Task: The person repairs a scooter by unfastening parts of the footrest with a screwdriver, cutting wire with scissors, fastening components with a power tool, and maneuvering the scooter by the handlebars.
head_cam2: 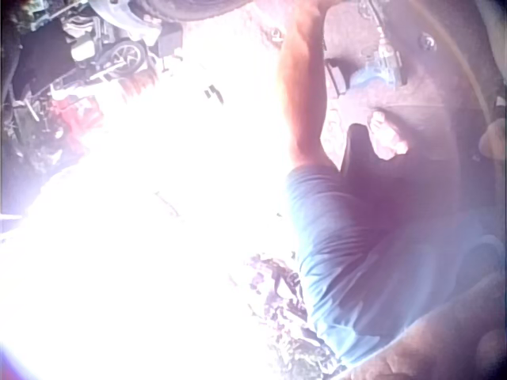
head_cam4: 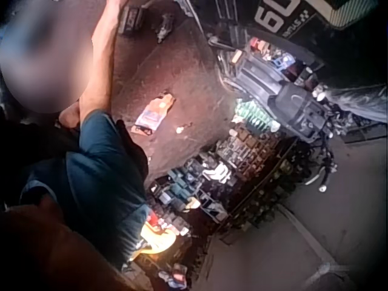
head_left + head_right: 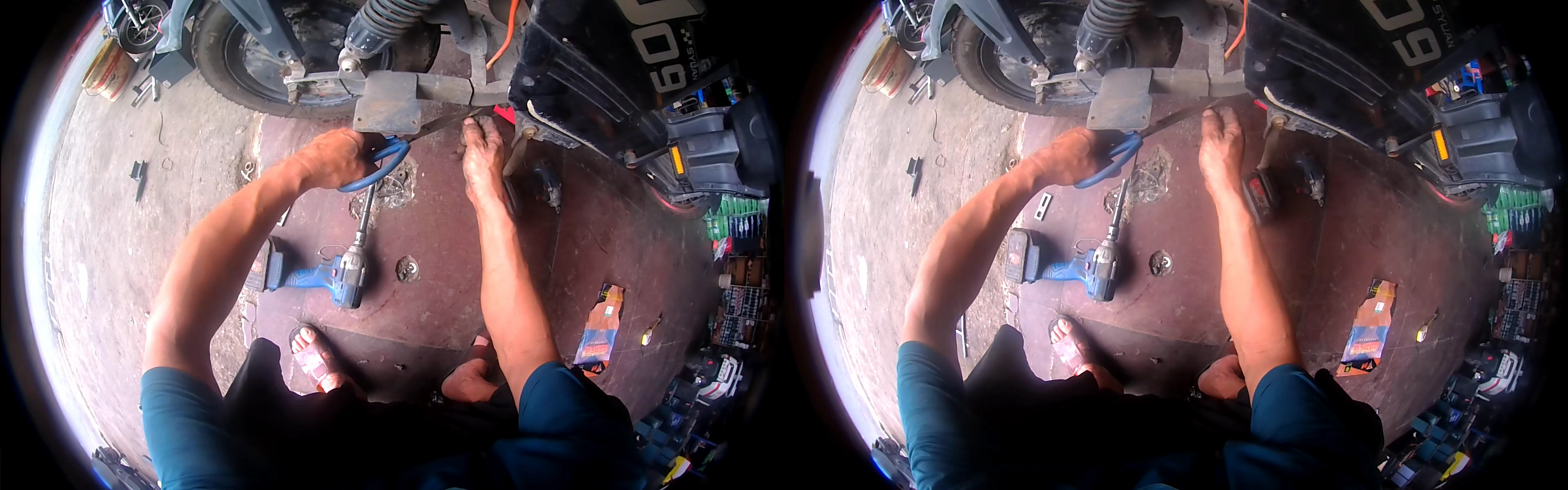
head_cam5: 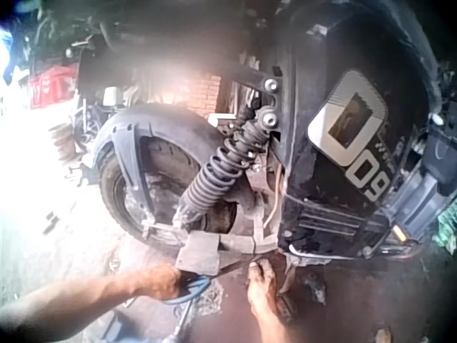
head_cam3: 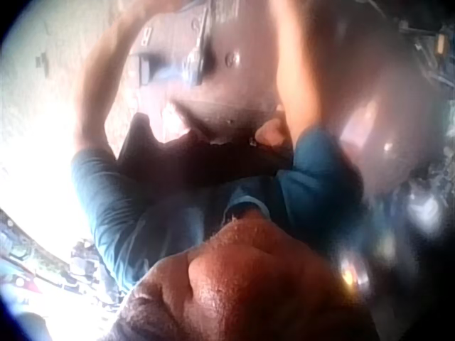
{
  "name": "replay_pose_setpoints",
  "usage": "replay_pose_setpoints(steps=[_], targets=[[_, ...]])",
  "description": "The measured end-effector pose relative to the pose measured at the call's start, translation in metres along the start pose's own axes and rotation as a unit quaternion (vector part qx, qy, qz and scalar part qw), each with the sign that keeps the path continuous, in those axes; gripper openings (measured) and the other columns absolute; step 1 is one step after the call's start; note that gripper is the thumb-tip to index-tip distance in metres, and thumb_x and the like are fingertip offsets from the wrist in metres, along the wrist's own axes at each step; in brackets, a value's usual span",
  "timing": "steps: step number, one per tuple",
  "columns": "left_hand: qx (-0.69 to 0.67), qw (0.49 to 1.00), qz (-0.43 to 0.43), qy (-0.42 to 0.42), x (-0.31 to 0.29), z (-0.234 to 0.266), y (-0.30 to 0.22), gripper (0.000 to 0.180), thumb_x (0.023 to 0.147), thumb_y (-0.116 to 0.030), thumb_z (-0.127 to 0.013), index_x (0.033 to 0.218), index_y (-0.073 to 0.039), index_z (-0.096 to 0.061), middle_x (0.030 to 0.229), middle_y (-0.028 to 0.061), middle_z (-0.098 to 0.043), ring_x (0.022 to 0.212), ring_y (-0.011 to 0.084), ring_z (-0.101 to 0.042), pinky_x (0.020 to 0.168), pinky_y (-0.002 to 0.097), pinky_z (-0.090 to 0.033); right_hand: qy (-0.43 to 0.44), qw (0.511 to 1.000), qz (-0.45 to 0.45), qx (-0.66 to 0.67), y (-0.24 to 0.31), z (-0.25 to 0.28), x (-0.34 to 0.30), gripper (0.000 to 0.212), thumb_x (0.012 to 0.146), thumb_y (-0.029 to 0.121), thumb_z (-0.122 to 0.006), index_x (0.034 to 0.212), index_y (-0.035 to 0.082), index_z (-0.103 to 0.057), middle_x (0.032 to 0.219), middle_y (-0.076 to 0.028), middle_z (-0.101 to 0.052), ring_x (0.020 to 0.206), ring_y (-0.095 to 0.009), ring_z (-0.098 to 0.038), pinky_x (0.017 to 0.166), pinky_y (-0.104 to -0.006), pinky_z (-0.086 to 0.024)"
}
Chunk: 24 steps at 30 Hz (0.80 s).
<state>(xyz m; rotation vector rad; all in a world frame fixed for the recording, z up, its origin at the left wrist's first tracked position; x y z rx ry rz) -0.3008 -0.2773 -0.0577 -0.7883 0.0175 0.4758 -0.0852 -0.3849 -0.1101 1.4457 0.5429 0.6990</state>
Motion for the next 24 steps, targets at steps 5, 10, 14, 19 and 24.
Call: replay_pose_setpoints(steps=[5, 10, 14, 19, 24], targets=[[0.023, 0.999, -0.025, -0.027, 0.002, -0.003, 0.002, 0.029, 0.087, -0.016, -0.061, 0.115, -0.01, -0.063, 0.098, 0.0066, -0.07, 0.089, 0.0181, -0.064, 0.08, 0.0337, -0.049, 0.002, 1.0, -0.028, 0.006, 0.006, -0.001, -0.004, 0.019, 0.094, 0.017, -0.049, 0.091, 0.0, -0.057, 0.077, -0.001, -0.052, 0.074, -0.01, -0.044, 0.068, -0.029, -0.04], [0.01, 1.0, -0.005, -0.013, 0.009, -0.006, 0.0, 0.03, 0.085, -0.016, -0.064, 0.113, -0.008, -0.063, 0.097, 0.0092, -0.07, 0.088, 0.0212, -0.065, 0.081, 0.0354, -0.049, -0.003, 1.0, -0.029, 0.007, 0.007, -0.002, -0.004, 0.018, 0.094, 0.017, -0.049, 0.09, 0.001, -0.057, 0.076, 0.0, -0.05, 0.073, -0.01, -0.043, 0.067, -0.0289, -0.039], [-0.081, 0.996, -0.024, 0.034, 0.009, -0.005, -0.004, 0.036, 0.083, -0.016, -0.067, 0.117, -0.004, -0.06, 0.099, 0.0113, -0.068, 0.09, 0.0207, -0.064, 0.082, 0.0346, -0.049, -0.003, 0.999, -0.029, 0.019, 0.006, -0.001, -0.003, 0.019, 0.093, 0.017, -0.05, 0.091, 0.0, -0.057, 0.077, 0.0, -0.05, 0.073, -0.011, -0.043, 0.068, -0.0289, -0.039], [-0.066, 0.995, -0.003, 0.075, 0.01, -0.004, 0.004, 0.043, 0.083, -0.017, -0.07, 0.121, -0.003, -0.058, 0.101, 0.011, -0.068, 0.092, 0.0203, -0.063, 0.083, 0.034, -0.049, -0.007, 0.998, -0.055, 0.027, 0.004, -0.001, -0.003, 0.019, 0.093, 0.017, -0.051, 0.094, -0.001, -0.058, 0.079, -0.001, -0.051, 0.075, -0.012, -0.044, 0.07, -0.0293, -0.04], [-0.045, 0.995, -0.005, 0.089, 0.012, -0.003, 0.002, 0.044, 0.082, -0.018, -0.07, 0.121, -0.003, -0.058, 0.099, 0.0127, -0.067, 0.092, 0.0219, -0.063, 0.083, 0.0342, -0.049, -0.011, 0.997, -0.049, 0.05, -0.003, 0.002, 0.0, 0.022, 0.093, 0.017, -0.052, 0.1, -0.002, -0.059, 0.085, -0.002, -0.054, 0.08, -0.012, -0.046, 0.076, -0.0288, -0.041]])
Point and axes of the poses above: each hand's wrist, its own x-axis towards the middle knuckle, its own z-axis out of the back of the hand, y = z × x, the point moved 2 cm from there along x, towards the middle knuckle
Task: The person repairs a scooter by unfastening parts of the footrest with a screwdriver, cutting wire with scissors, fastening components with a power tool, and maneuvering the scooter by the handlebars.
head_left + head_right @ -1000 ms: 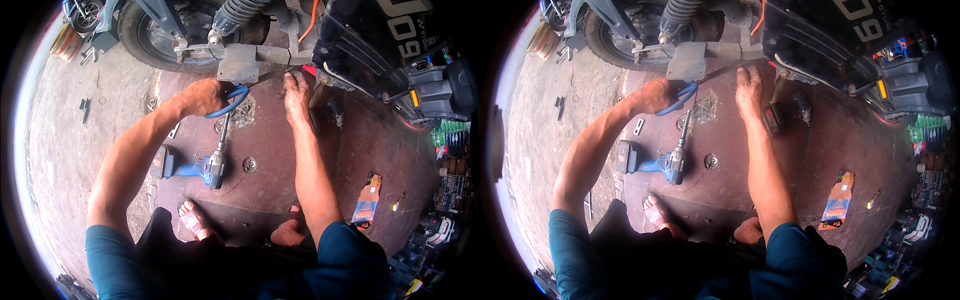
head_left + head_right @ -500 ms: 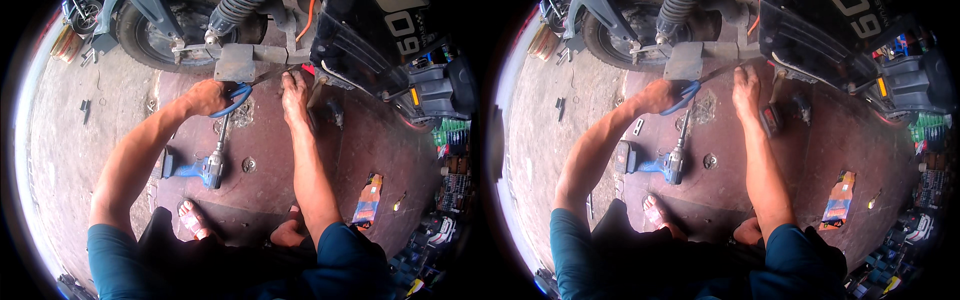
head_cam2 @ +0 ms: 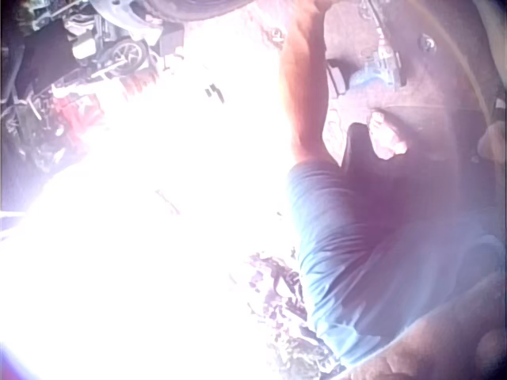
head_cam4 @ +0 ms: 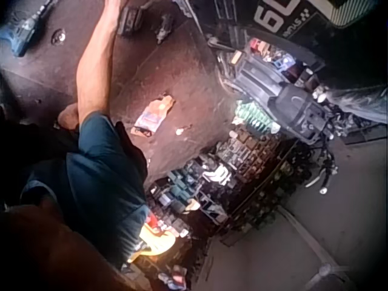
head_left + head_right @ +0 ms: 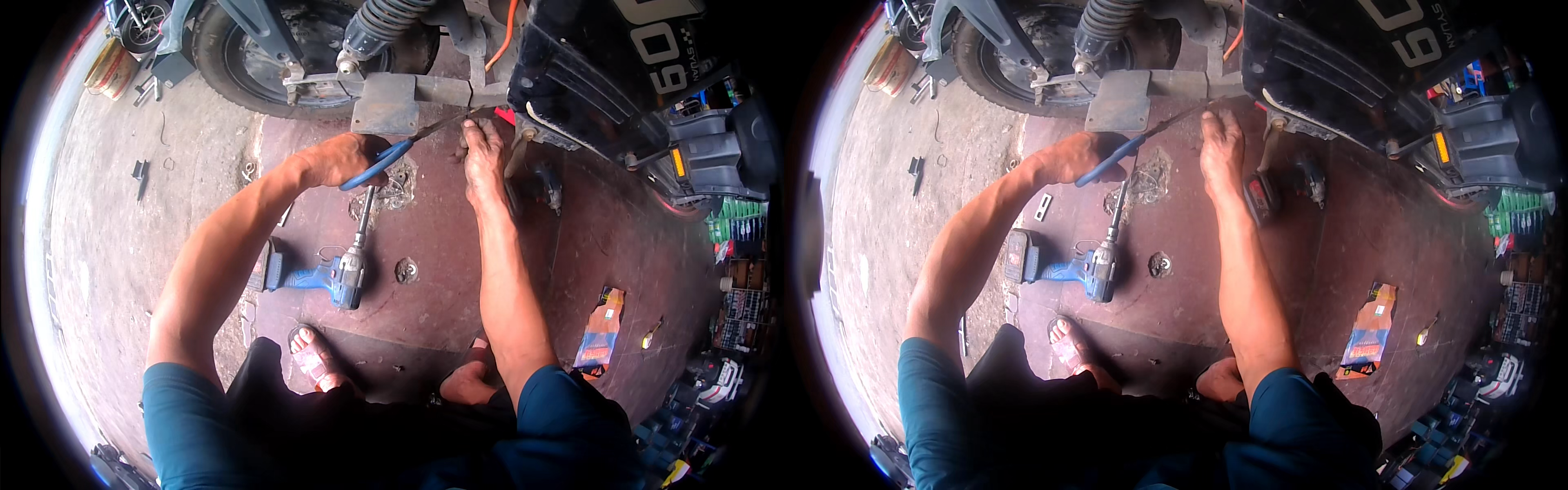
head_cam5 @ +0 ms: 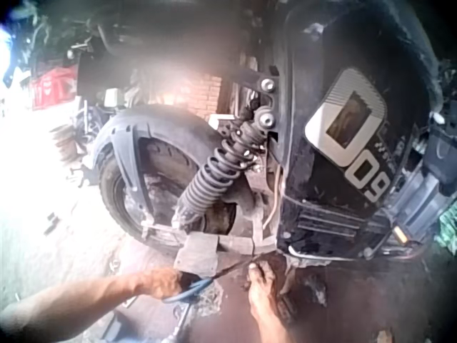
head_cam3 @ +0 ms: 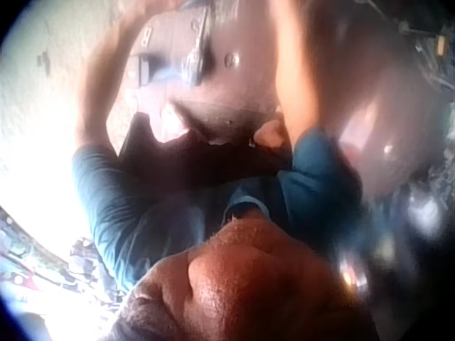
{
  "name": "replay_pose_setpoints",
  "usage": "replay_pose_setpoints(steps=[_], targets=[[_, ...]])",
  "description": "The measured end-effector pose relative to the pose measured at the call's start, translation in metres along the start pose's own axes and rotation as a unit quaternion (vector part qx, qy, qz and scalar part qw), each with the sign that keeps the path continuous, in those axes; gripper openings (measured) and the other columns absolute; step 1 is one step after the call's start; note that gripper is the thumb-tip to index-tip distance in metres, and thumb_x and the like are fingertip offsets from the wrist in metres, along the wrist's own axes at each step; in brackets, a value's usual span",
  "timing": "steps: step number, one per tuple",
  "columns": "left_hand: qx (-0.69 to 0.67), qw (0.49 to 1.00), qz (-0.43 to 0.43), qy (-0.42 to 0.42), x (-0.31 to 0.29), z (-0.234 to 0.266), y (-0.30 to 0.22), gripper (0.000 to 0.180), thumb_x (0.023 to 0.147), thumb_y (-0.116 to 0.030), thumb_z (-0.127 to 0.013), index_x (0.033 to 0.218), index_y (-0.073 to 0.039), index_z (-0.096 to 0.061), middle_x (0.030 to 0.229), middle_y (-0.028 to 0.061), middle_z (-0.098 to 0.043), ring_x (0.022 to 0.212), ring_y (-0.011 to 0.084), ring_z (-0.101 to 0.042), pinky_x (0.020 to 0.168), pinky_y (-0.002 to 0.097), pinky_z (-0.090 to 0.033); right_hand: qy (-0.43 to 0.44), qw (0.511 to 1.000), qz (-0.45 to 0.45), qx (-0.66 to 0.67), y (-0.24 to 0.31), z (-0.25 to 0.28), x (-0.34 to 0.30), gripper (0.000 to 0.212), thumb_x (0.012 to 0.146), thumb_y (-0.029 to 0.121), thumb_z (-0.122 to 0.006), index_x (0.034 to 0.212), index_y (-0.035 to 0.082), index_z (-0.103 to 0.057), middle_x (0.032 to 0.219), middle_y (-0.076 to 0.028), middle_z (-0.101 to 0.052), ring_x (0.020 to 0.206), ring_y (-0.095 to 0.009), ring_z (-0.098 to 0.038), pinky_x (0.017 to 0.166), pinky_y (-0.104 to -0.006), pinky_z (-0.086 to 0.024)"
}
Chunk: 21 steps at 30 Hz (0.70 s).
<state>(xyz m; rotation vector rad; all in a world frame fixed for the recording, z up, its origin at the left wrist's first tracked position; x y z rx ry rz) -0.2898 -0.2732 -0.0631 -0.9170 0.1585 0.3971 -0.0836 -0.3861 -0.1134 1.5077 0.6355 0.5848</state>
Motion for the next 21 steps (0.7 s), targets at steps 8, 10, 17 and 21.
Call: replay_pose_setpoints(steps=[8, 10, 17, 21], targets=[[0.041, 0.996, -0.029, -0.072, -0.001, -0.001, -0.003, 0.027, 0.085, -0.019, -0.063, 0.108, -0.006, -0.067, 0.088, 0.0144, -0.069, 0.08, 0.0276, -0.065, 0.074, 0.0374, -0.051, -0.003, 0.998, -0.013, -0.054, 0.002, 0.001, -0.003, 0.024, 0.092, 0.017, -0.052, 0.102, -0.004, -0.059, 0.092, -0.008, -0.062, 0.084, -0.017, -0.052, 0.079, -0.0331, -0.043], [0.093, 0.99, -0.034, -0.096, -0.006, -0.009, 0.003, 0.024, 0.084, -0.02, -0.063, 0.103, -0.007, -0.068, 0.085, 0.0147, -0.069, 0.078, 0.0301, -0.066, 0.072, 0.0387, -0.051, 0.008, 0.996, -0.012, -0.088, -0.003, 0.003, -0.019, 0.025, 0.092, 0.017, -0.052, 0.102, -0.004, -0.059, 0.09, -0.01, -0.062, 0.082, -0.018, -0.053, 0.078, -0.0332, -0.044], [0.298, 0.929, 0.164, 0.142, -0.027, -0.081, -0.001, 0.04, 0.085, -0.039, -0.062, 0.118, -0.016, -0.063, 0.088, 0.0112, -0.071, 0.084, 0.0329, -0.068, 0.076, 0.0415, -0.054, -0.205, 0.845, 0.148, -0.471, -0.087, 0.06, -0.06, 0.029, 0.084, 0.019, -0.065, 0.104, -0.001, -0.061, 0.091, -0.017, -0.062, 0.083, -0.029, -0.061, 0.08, -0.0373, -0.048], [0.149, 0.965, 0.066, 0.205, -0.053, -0.155, -0.02, 0.05, 0.085, -0.035, -0.065, 0.129, -0.013, -0.055, 0.118, 0.0169, -0.063, 0.111, 0.0326, -0.06, 0.093, 0.0423, -0.049, -0.016, 0.969, 0.034, -0.245, -0.049, 0.022, -0.065, 0.03, 0.087, 0.023, -0.064, 0.106, 0.0, -0.061, 0.1, -0.017, -0.063, 0.093, -0.034, -0.062, 0.085, -0.042, -0.048]])
Point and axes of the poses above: each hand's wrist, its own x-axis towards the middle knuckle, its own z-axis out of the back of the hand, y = z × x, the point moved 2 cm from there along x, towards the middle knuckle
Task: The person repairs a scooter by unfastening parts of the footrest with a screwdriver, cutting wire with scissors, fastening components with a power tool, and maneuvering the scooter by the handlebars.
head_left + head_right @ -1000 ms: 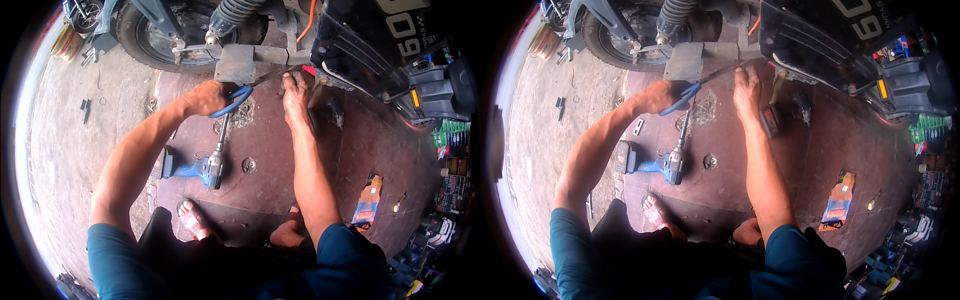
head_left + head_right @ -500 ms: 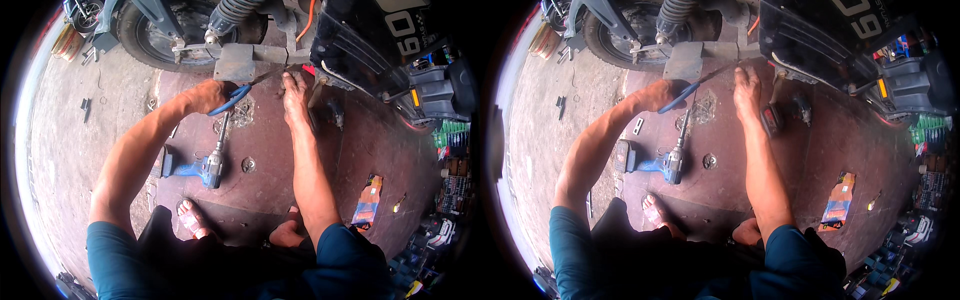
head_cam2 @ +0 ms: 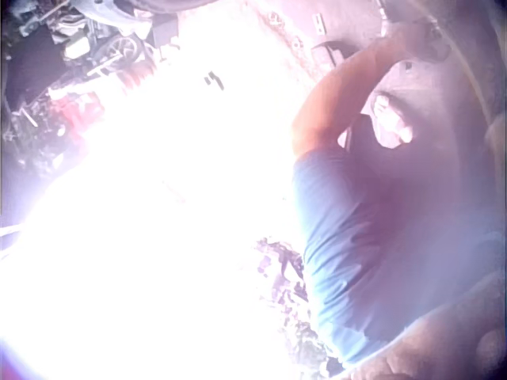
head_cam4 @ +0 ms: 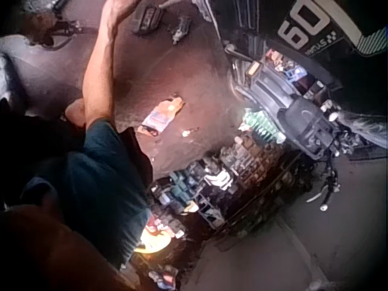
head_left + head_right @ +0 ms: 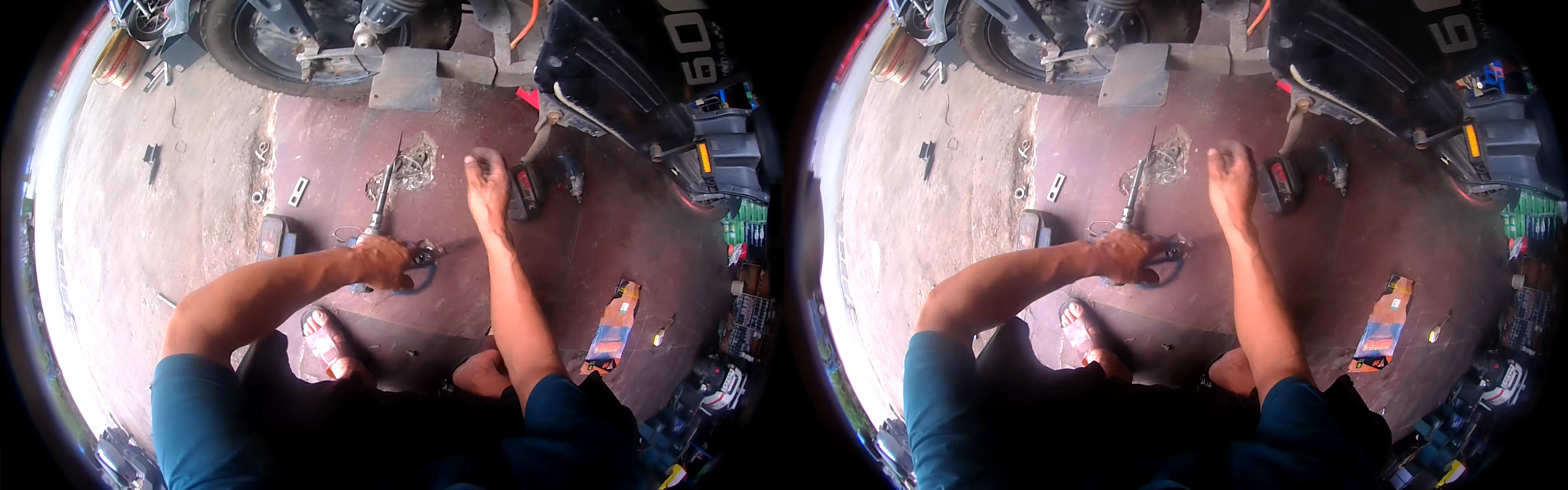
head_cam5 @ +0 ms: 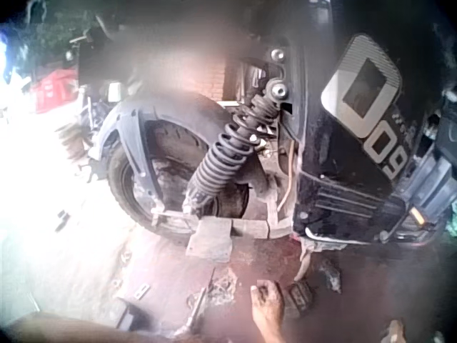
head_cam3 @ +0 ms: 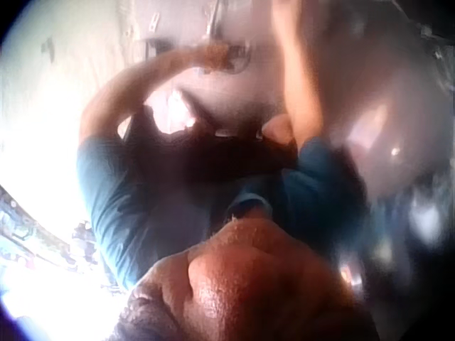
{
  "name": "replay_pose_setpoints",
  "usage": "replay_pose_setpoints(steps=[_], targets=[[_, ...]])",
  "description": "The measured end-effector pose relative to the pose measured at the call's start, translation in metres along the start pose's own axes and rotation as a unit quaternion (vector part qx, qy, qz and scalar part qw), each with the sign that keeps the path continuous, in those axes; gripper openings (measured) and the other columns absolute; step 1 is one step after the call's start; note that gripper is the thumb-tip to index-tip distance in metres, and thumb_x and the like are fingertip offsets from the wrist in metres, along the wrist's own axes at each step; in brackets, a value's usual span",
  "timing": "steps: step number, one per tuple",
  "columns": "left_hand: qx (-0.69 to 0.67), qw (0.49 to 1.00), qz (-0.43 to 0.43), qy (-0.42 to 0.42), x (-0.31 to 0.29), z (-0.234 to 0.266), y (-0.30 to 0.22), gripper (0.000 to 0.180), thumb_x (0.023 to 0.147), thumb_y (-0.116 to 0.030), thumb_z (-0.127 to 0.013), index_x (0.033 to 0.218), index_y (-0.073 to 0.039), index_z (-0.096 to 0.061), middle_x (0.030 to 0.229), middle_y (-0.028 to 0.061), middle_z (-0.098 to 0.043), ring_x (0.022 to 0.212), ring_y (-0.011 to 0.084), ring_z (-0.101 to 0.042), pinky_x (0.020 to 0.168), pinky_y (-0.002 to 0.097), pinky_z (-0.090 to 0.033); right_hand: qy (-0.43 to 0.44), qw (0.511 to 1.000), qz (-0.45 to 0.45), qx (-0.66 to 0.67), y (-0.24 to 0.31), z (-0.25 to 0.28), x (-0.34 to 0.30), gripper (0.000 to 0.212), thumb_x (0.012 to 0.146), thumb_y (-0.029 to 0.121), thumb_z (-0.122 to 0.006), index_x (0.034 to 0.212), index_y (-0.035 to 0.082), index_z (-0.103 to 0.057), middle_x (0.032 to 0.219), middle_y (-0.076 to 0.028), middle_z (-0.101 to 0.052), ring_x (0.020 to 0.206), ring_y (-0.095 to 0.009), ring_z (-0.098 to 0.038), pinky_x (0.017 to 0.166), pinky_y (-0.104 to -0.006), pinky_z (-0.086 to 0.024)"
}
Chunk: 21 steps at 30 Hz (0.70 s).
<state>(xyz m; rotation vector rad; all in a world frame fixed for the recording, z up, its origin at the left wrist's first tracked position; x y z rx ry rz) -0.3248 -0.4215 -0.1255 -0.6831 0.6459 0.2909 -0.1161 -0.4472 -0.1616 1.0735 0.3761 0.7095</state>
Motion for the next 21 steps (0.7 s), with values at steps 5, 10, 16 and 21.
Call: replay_pose_setpoints(steps=[5, 10, 16, 21], targets=[[-0.051, 0.996, -0.045, -0.053, -0.028, 0.002, 0.021, 0.053, 0.082, -0.028, -0.067, 0.129, -0.008, -0.051, 0.121, 0.0173, -0.059, 0.117, 0.0334, -0.055, 0.099, 0.0428, -0.044, 0.3, 0.943, 0.072, -0.127, 0.029, -0.037, -0.037, 0.032, 0.088, 0.027, -0.062, 0.107, 0.001, -0.061, 0.11, -0.019, -0.063, 0.1, -0.035, -0.062, 0.088, -0.0416, -0.048], [0.129, 0.983, 0.123, -0.043, -0.069, -0.015, 0.1, 0.069, 0.078, -0.027, -0.072, 0.137, -0.006, -0.043, 0.13, 0.0143, -0.05, 0.124, 0.0301, -0.046, 0.104, 0.0404, -0.039, 0.36, 0.926, -0.018, -0.113, -0.006, -0.057, -0.086, 0.032, 0.087, 0.024, -0.064, 0.109, 0.001, -0.06, 0.105, -0.021, -0.065, 0.1, -0.037, -0.063, 0.087, -0.0432, -0.05], [0.254, 0.964, 0.035, -0.068, -0.063, -0.072, 0.122, 0.065, 0.075, -0.018, -0.066, 0.132, 0.0, -0.043, 0.121, 0.0183, -0.055, 0.118, 0.0322, -0.051, 0.1, 0.0441, -0.037, 0.305, 0.947, -0.066, -0.08, -0.031, -0.081, -0.101, 0.031, 0.088, 0.026, -0.063, 0.107, 0.001, -0.061, 0.102, -0.021, -0.066, 0.095, -0.037, -0.064, 0.084, -0.0446, -0.05], [0.088, 0.992, 0.088, -0.02, -0.055, -0.053, 0.115, 0.078, 0.075, -0.029, -0.073, 0.136, 0.0, -0.033, 0.107, 0.0176, -0.065, 0.104, 0.0331, -0.061, 0.099, 0.0464, -0.039, 0.302, 0.947, -0.083, -0.068, -0.005, -0.073, -0.098, 0.036, 0.089, 0.032, -0.06, 0.11, 0.002, -0.06, 0.103, -0.02, -0.066, 0.097, -0.034, -0.064, 0.086, -0.0407, -0.05]])
Point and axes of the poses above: each hand's wrist, its own x-axis towards the middle knuckle, its own z-axis out of the back of the hand, y = z × x, the point moved 2 cm from there along x, towards the middle knuckle
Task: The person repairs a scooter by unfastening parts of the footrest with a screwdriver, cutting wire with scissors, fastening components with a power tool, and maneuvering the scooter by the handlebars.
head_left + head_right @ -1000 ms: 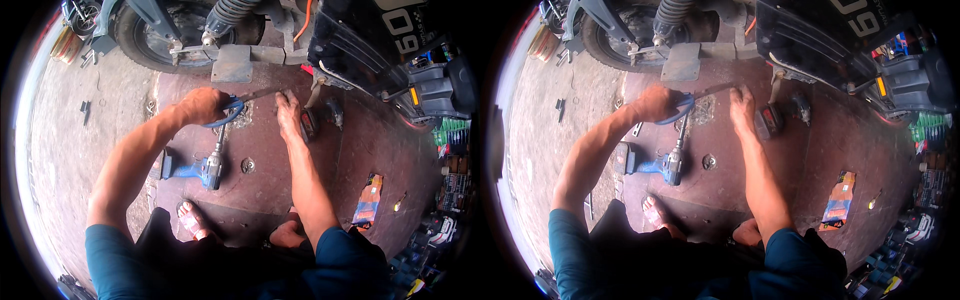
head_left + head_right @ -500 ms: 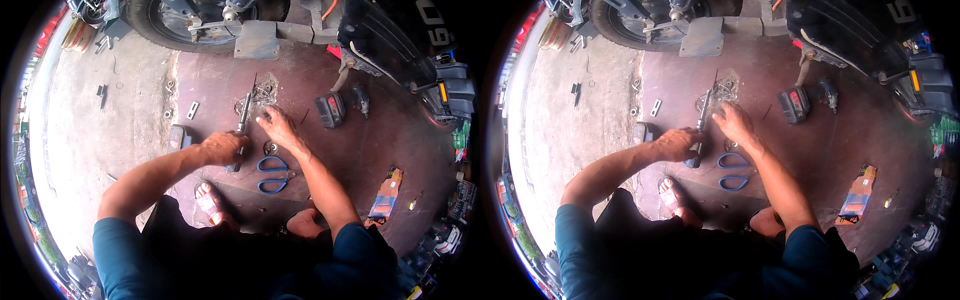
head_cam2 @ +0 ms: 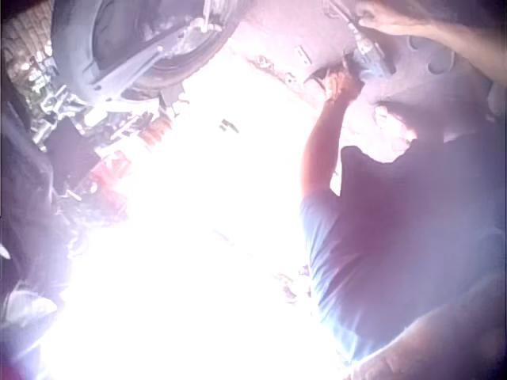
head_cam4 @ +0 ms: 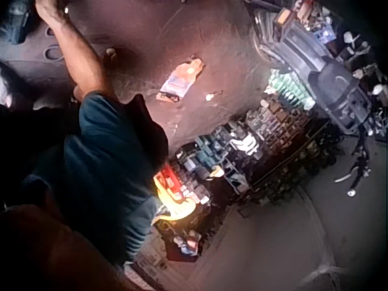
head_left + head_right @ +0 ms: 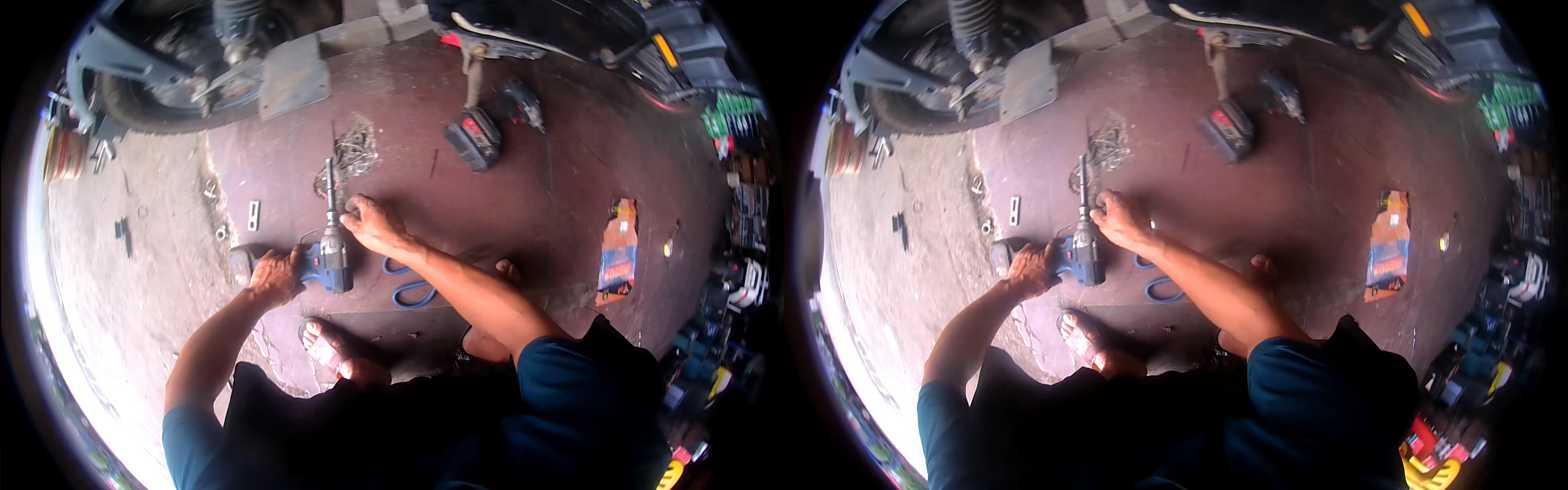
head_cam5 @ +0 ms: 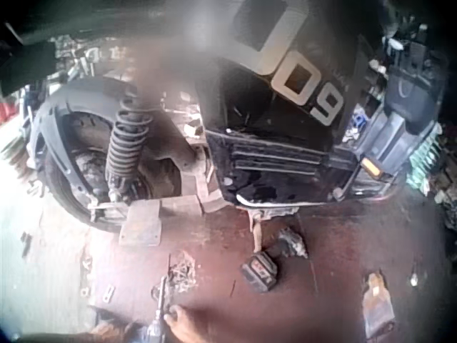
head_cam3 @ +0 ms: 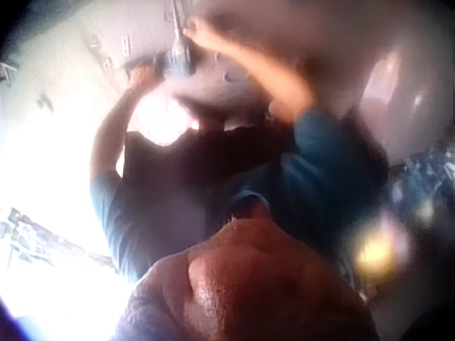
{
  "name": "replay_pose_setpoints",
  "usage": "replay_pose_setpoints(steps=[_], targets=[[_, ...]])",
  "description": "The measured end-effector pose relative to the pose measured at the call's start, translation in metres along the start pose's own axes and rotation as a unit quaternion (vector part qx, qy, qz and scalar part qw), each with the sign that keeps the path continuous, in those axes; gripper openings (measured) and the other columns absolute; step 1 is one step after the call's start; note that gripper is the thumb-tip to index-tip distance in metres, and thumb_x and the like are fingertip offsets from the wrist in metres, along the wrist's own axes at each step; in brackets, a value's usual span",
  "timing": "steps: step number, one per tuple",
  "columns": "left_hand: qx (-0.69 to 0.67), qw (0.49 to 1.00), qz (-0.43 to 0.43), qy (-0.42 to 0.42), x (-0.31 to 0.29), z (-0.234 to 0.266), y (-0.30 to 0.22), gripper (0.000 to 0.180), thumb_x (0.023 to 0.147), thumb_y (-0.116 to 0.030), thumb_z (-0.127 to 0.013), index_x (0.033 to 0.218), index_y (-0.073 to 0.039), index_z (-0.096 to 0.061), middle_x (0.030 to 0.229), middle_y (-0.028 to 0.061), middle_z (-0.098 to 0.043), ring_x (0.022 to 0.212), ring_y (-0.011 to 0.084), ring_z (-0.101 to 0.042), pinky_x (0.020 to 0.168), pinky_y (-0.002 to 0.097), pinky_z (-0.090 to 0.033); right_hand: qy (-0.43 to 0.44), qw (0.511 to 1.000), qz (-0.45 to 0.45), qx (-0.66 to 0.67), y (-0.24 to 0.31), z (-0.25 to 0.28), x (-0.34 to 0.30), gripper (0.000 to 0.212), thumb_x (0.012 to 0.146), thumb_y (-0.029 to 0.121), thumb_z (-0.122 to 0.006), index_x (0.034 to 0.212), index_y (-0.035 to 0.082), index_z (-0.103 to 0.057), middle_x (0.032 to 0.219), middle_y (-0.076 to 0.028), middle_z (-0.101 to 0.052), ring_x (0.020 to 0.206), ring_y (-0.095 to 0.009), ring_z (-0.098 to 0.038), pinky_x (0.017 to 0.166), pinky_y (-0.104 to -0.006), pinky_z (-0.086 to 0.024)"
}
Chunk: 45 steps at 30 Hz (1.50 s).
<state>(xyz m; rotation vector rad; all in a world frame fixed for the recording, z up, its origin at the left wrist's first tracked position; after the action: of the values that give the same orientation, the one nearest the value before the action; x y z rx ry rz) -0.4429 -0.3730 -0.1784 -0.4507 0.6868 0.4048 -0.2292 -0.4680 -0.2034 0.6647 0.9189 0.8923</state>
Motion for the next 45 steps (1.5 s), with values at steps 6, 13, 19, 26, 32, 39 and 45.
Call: replay_pose_setpoints(steps=[6, 13, 19, 26, 32, 39, 45], targets=[[0.026, 0.987, -0.116, -0.107, 0.001, -0.012, 0.014, 0.069, 0.069, -0.027, -0.08, 0.122, -0.004, -0.043, 0.097, 0.0178, -0.063, 0.091, 0.0376, -0.06, 0.084, 0.0463, -0.044, -0.381, 0.909, 0.03, -0.168, -0.011, 0.104, 0.01, 0.047, 0.081, 0.03, -0.071, 0.116, 0.003, -0.055, 0.119, -0.021, -0.051, 0.115, -0.039, -0.045, 0.097, -0.051, -0.037], [0.13, 0.952, -0.256, -0.103, 0.031, -0.025, -0.022, 0.068, 0.067, -0.029, -0.079, 0.119, 0.004, -0.051, 0.108, 0.0212, -0.058, 0.098, 0.0365, -0.056, 0.086, 0.0467, -0.045, -0.257, 0.918, -0.202, -0.223, -0.056, 0.199, 0.023, 0.103, 0.068, 0.057, -0.078, 0.147, 0.012, -0.03, 0.143, -0.025, -0.034, 0.13, -0.046, -0.036, 0.104, -0.052, -0.038], [0.205, 0.893, -0.363, -0.171, 0.039, -0.02, -0.039, 0.047, 0.083, -0.025, -0.058, 0.116, 0.009, -0.055, 0.102, 0.0214, -0.06, 0.095, 0.0337, -0.056, 0.089, 0.0474, -0.042, -0.15, 0.943, -0.177, -0.238, -0.058, 0.21, 0.014, 0.095, 0.069, 0.043, -0.08, 0.145, 0.014, -0.033, 0.141, -0.026, -0.031, 0.13, -0.042, -0.039, 0.101, -0.046, -0.044], [0.119, 0.928, -0.336, -0.106, 0.048, -0.005, -0.04, 0.062, 0.067, -0.028, -0.074, 0.113, 0.006, -0.05, 0.094, 0.0196, -0.059, 0.089, 0.0362, -0.057, 0.085, 0.047, -0.044, 0.076, 0.921, -0.085, -0.372, -0.123, 0.268, -0.126, 0.091, 0.062, 0.03, -0.081, 0.14, 0.012, -0.038, 0.126, -0.022, -0.04, 0.113, -0.04, -0.05, 0.092, -0.0454, -0.05], [0.175, 0.965, -0.191, 0.029, 0.054, -0.023, -0.033, 0.069, 0.07, -0.036, -0.077, 0.119, 0.003, -0.048, 0.101, 0.0195, -0.058, 0.1, 0.0355, -0.056, 0.091, 0.0455, -0.042, -0.039, 0.94, -0.116, -0.32, -0.188, 0.229, -0.246, 0.09, 0.061, 0.032, -0.08, 0.139, 0.009, -0.042, 0.124, -0.023, -0.043, 0.114, -0.04, -0.049, 0.089, -0.0459, -0.05], [0.139, 0.958, -0.232, 0.092, 0.068, -0.014, -0.059, 0.077, 0.066, -0.037, -0.078, 0.128, -0.004, -0.047, 0.121, 0.0232, -0.052, 0.114, 0.0432, -0.048, 0.096, 0.0542, -0.039, -0.174, 0.922, -0.301, -0.167, -0.234, 0.207, -0.371, 0.085, 0.063, 0.032, -0.08, 0.138, 0.012, -0.043, 0.131, -0.026, -0.041, 0.117, -0.044, -0.047, 0.094, -0.0486, -0.047], [0.203, 0.923, -0.307, 0.116, 0.079, -0.028, -0.156, 0.048, 0.068, -0.038, -0.074, 0.105, -0.01, -0.064, 0.092, 0.0163, -0.063, 0.088, 0.037, -0.062, 0.078, 0.0483, -0.05, -0.296, 0.841, -0.443, -0.099, -0.241, 0.119, -0.504, 0.092, 0.061, 0.033, -0.082, 0.139, 0.013, -0.037, 0.131, -0.027, -0.04, 0.119, -0.044, -0.046, 0.098, -0.0462, -0.046]])
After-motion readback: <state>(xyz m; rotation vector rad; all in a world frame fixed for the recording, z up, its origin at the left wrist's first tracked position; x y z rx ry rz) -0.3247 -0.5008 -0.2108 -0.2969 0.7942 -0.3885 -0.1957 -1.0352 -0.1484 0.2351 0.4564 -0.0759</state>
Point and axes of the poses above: each hand's wrist, its own x-axis towards the middle knuckle, its own z-axis out of the back of the hand, y = z × x, the point moved 2 cm from there along x, towards the middle knuckle
